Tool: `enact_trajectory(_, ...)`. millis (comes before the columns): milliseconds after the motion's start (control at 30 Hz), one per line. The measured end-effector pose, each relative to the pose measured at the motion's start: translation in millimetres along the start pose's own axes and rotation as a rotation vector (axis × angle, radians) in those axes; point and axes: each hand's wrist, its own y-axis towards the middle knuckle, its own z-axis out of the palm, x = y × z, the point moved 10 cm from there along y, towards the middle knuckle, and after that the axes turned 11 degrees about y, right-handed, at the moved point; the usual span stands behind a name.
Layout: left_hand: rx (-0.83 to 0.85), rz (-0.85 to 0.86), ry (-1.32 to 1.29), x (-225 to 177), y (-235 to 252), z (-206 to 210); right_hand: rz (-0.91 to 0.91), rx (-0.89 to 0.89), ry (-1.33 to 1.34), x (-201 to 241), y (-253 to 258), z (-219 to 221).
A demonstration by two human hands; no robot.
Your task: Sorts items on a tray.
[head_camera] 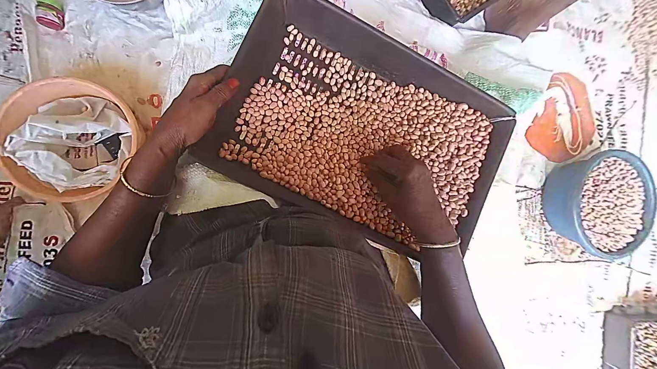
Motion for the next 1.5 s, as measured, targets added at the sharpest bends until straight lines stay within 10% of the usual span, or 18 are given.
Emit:
enact_trajectory(633, -0.004, 0.019, -0.061, -2, -1, 1, 0.025, 0.017, -0.148, -7, 5, 12)
enact_trajectory(800, -0.006, 0.015, -0.074, 0, -1, 3, 0.103, -0.295, 0.580, -27, -12, -52)
enact_trajectory(933, -0.008, 0.014, -0.072, -2, -1, 0, 0.147, -0.136, 0.899, -34, -27, -55)
enact_trajectory(1500, -0.015, 0.021, -0.022, -2, -2, 0, 0.251, 0.009, -0.114, -11, -43, 6)
